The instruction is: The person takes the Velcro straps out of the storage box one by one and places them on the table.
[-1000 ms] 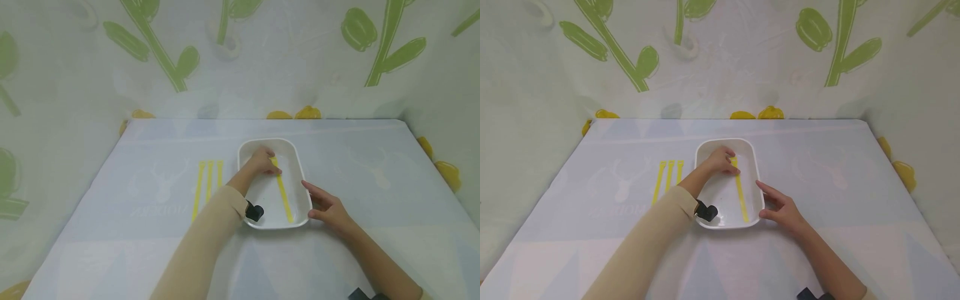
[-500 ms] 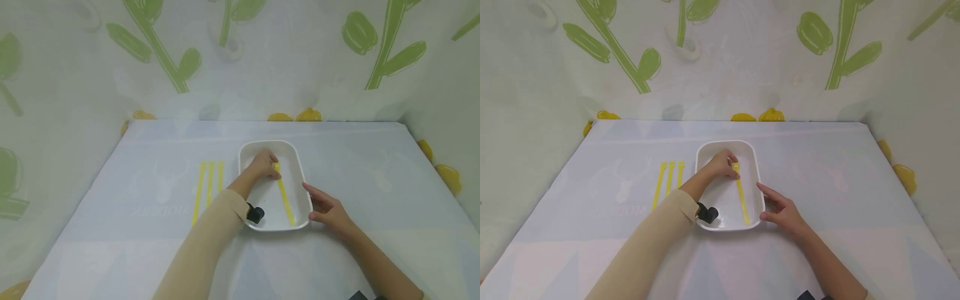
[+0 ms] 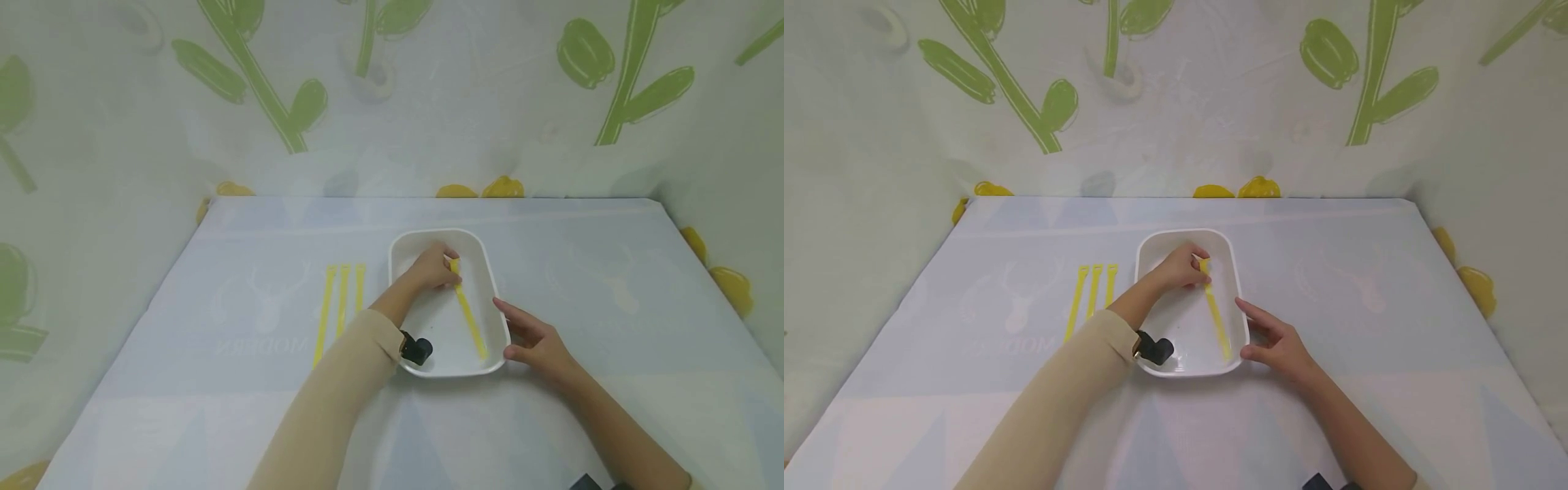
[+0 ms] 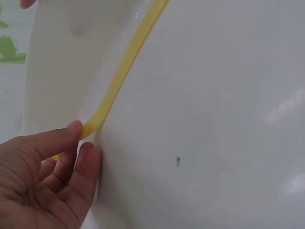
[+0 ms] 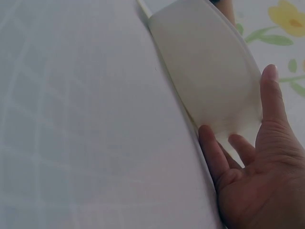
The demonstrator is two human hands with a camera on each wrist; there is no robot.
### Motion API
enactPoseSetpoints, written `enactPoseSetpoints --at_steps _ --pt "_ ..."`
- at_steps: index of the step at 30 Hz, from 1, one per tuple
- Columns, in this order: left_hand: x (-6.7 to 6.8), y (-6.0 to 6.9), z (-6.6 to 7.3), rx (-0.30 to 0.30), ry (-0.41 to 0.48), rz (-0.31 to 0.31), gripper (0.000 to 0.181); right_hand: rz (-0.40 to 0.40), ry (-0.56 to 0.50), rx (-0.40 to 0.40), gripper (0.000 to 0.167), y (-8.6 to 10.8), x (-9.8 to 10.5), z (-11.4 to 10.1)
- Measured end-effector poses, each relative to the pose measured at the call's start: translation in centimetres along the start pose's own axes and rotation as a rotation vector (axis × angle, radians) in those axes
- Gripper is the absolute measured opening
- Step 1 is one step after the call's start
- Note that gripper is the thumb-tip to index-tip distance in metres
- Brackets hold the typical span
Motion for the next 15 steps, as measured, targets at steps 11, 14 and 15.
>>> enactPoseSetpoints --at_steps 11,14,15 --pt "-0.6 -0.3 1.0 -0.039 0.378 -0.056 0.058 0.013 0.024 -0.025 0.067 0.0 0.2 0.3" --pt "-0.6 -0.3 1.3 -0.057 0.405 -0.079 0.059 0.018 0.037 -0.028 0.067 0.0 0.2 0.3" --pt "-0.6 -0.2 1.4 -0.062 0.414 -0.087 0.059 0.019 0.04 -0.033 0.067 0.0 0.2 0.3"
Point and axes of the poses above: each hand's wrist, its own y-axis away from the middle knuckle, its own x-axis out of the back of the hand, z = x × y, the point moved 10 cm from there along -y, towards the middle knuckle, and after that the axes turned 6 degrees about -x, right-handed, at the moved point
